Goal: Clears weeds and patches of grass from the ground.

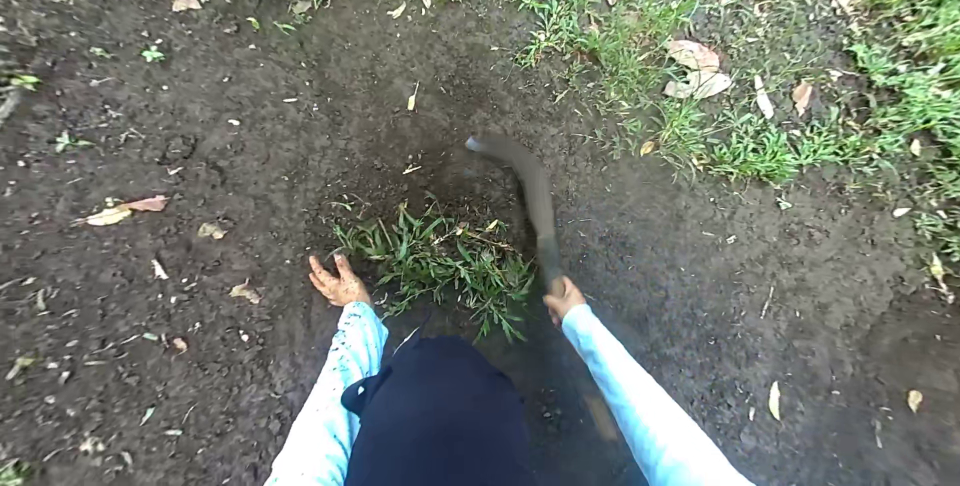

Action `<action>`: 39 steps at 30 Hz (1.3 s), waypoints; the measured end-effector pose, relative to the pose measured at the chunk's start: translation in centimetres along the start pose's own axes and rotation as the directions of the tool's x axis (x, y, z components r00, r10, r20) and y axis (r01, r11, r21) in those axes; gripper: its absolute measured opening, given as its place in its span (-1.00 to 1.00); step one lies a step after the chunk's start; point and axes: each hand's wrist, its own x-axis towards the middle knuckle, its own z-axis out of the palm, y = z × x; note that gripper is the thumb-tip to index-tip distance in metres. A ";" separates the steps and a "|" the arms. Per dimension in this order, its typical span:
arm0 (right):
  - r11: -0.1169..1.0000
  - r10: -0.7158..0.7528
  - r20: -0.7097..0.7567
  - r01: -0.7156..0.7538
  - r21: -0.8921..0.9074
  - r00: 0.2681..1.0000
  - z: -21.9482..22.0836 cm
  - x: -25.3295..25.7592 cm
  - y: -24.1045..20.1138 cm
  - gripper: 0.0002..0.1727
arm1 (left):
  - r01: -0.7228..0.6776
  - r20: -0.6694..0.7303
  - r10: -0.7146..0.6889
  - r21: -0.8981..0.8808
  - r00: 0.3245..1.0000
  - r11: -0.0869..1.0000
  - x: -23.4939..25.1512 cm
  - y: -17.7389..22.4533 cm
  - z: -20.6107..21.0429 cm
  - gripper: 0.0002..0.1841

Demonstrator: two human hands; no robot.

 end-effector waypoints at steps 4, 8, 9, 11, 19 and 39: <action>0.968 -0.042 -0.094 0.064 0.241 0.995 3.1 2.0 -7.8 -0.28 | 0.035 -0.009 -0.035 -0.055 0.999 0.998 0.4 0.4 -0.1 -0.30; 0.861 -0.033 0.137 0.098 -0.499 0.990 3.7 1.9 1.3 -0.16 | 0.047 -0.015 -0.046 0.010 0.999 0.999 1.2 0.9 0.2 -0.27; 0.819 -0.006 0.156 0.094 -0.566 0.988 2.9 1.0 3.3 -0.15 | 0.027 -0.007 -0.027 0.033 1.000 0.999 1.4 0.9 0.4 -0.27; 0.862 0.022 0.132 0.048 -0.505 0.991 1.0 -0.7 4.9 -0.16 | -0.026 0.011 0.025 0.067 1.000 0.997 1.9 0.3 1.2 -0.28; 0.946 0.107 -0.154 -0.053 0.321 0.982 0.6 -1.3 2.0 -0.30 | -0.161 0.124 0.138 0.204 0.983 0.966 6.1 0.3 -0.1 -0.21; 0.827 0.081 0.140 0.012 -0.562 0.987 3.6 -3.7 9.0 -0.17 | -0.384 0.417 0.259 0.252 0.872 0.888 9.5 4.8 1.3 -0.21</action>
